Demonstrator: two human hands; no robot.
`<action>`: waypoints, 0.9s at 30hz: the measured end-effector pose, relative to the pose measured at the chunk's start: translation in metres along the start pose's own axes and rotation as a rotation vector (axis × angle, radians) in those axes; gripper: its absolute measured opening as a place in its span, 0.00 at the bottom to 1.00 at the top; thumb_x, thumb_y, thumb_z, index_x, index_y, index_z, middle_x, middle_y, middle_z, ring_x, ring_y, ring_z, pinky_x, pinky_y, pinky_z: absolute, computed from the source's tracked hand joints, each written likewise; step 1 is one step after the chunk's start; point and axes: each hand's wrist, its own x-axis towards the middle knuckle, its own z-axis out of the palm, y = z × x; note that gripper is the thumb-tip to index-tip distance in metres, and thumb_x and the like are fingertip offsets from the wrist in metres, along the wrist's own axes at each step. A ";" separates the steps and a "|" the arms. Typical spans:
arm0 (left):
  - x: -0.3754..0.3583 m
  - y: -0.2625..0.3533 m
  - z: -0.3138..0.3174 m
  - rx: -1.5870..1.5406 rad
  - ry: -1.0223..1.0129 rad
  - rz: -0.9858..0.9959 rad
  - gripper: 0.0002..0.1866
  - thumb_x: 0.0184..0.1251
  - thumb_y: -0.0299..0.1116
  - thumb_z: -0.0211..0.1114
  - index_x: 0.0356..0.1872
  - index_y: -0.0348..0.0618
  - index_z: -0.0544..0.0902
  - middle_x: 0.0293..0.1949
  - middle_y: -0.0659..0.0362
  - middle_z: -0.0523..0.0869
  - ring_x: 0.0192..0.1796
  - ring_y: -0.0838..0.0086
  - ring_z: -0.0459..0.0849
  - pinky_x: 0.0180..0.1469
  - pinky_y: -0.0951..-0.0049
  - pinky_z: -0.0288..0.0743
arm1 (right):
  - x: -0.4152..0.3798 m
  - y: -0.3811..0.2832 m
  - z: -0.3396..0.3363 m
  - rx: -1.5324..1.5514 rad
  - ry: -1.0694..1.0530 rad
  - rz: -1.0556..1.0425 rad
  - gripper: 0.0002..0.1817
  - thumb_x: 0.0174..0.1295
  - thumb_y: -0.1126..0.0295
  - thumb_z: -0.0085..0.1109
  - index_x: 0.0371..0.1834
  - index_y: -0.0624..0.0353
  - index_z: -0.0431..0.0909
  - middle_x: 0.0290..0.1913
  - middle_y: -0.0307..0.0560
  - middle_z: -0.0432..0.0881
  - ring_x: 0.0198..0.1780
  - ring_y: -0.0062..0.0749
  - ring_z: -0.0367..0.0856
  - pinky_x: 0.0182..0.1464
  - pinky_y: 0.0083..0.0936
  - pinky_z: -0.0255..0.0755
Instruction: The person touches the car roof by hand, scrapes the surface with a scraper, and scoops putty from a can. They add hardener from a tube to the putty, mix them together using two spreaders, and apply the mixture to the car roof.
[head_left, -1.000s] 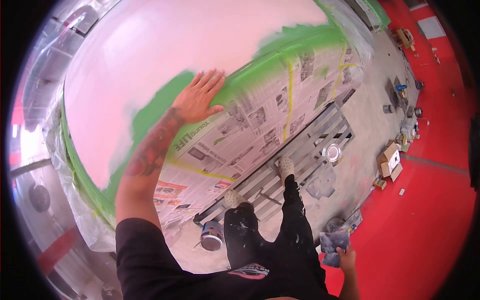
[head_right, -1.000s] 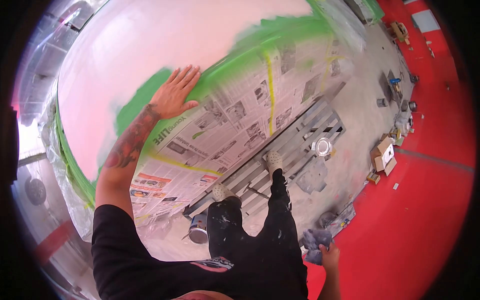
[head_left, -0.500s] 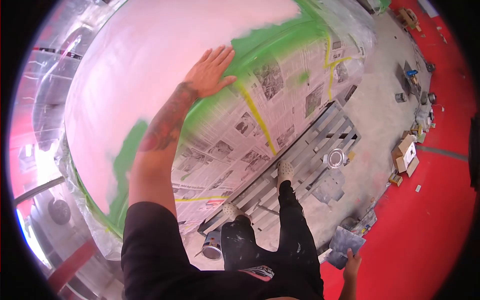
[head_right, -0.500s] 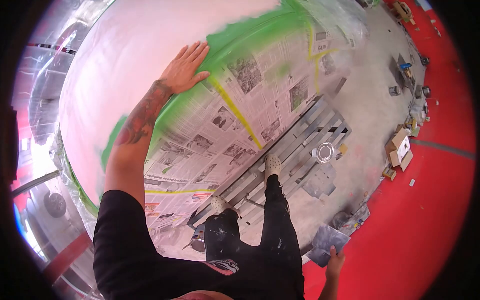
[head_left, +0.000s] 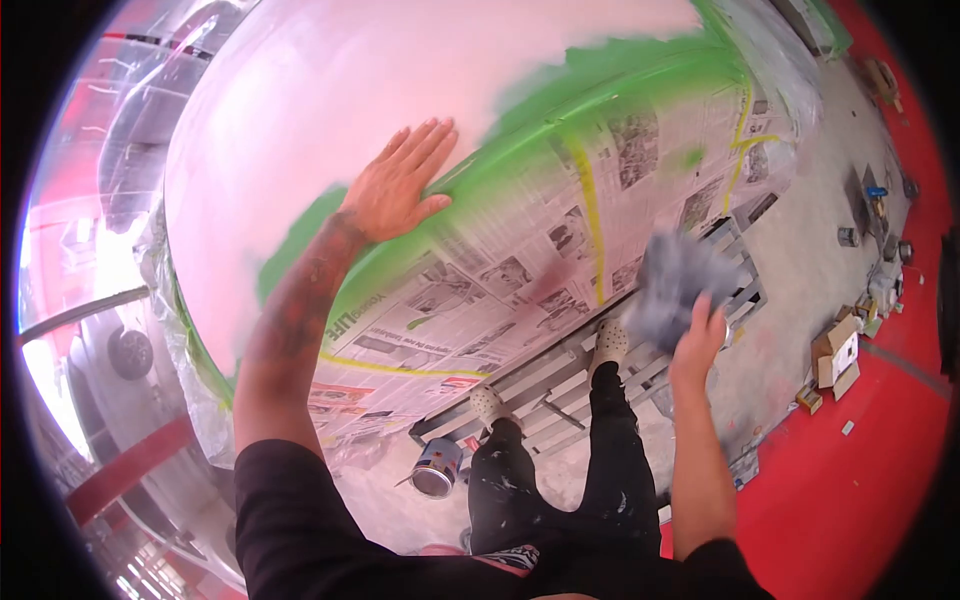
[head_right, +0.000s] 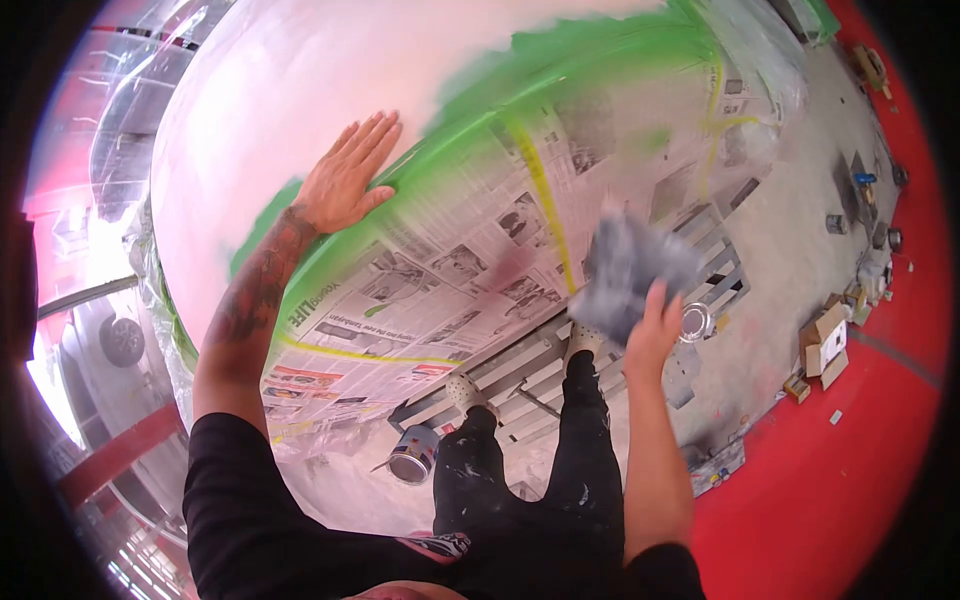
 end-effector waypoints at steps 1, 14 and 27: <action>-0.012 -0.001 -0.001 -0.017 -0.018 -0.010 0.41 0.72 0.56 0.47 0.75 0.39 0.50 0.76 0.51 0.51 0.78 0.60 0.47 0.78 0.56 0.40 | 0.035 -0.026 0.043 0.259 0.004 -0.059 0.25 0.73 0.59 0.50 0.62 0.69 0.69 0.60 0.49 0.75 0.57 0.30 0.73 0.59 0.26 0.66; -0.035 -0.016 -0.008 -0.074 -0.109 -0.075 0.42 0.71 0.56 0.49 0.74 0.36 0.50 0.76 0.47 0.50 0.78 0.54 0.46 0.77 0.54 0.38 | 0.143 -0.110 0.257 -0.128 0.309 -0.373 0.26 0.69 0.49 0.47 0.44 0.67 0.75 0.46 0.59 0.82 0.49 0.55 0.78 0.55 0.41 0.67; 0.085 -0.046 0.002 -0.084 0.133 -0.064 0.39 0.72 0.55 0.49 0.74 0.37 0.53 0.75 0.47 0.54 0.77 0.56 0.49 0.77 0.54 0.43 | 0.148 -0.111 0.260 -0.257 0.300 -0.305 0.23 0.69 0.51 0.46 0.42 0.63 0.77 0.38 0.52 0.85 0.41 0.50 0.82 0.48 0.40 0.71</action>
